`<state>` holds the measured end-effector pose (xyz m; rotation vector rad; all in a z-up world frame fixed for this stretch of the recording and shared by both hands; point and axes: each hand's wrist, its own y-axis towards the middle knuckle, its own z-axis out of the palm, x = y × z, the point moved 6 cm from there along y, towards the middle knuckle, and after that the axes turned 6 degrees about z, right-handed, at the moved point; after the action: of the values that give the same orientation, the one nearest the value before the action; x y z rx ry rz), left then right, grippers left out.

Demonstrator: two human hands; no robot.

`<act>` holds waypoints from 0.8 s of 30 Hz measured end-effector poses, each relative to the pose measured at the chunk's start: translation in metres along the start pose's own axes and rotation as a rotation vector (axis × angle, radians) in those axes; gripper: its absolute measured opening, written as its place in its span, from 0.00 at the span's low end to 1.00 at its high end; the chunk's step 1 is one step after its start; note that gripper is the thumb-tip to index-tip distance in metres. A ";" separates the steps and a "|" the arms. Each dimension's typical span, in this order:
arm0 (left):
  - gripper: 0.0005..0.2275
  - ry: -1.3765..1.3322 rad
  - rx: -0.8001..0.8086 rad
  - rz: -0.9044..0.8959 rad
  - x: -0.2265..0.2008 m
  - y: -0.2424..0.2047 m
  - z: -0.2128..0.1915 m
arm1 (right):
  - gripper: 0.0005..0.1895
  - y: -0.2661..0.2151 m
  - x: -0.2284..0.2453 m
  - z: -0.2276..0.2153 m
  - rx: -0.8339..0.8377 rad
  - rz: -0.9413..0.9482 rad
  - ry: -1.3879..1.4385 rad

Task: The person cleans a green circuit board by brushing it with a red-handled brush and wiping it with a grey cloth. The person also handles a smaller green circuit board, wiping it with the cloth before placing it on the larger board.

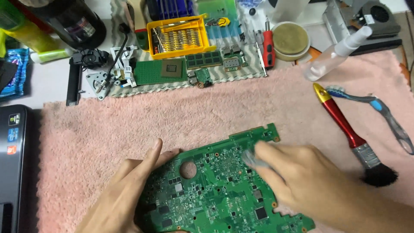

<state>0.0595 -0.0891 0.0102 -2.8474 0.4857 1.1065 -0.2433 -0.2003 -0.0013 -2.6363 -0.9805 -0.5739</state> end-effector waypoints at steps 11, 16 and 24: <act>0.66 -0.033 -0.022 0.068 -0.006 0.003 -0.005 | 0.17 0.029 0.002 -0.032 0.259 0.352 0.006; 0.67 -0.061 0.016 0.054 -0.004 0.002 -0.003 | 0.09 0.072 0.051 -0.014 0.081 0.026 0.360; 0.68 -0.044 -0.030 0.131 -0.013 0.000 -0.006 | 0.11 0.035 -0.042 -0.048 -0.100 0.317 -0.590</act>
<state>0.0547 -0.0862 0.0237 -2.8456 0.6666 1.2031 -0.2614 -0.2681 0.0189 -3.0324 -0.6443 0.2514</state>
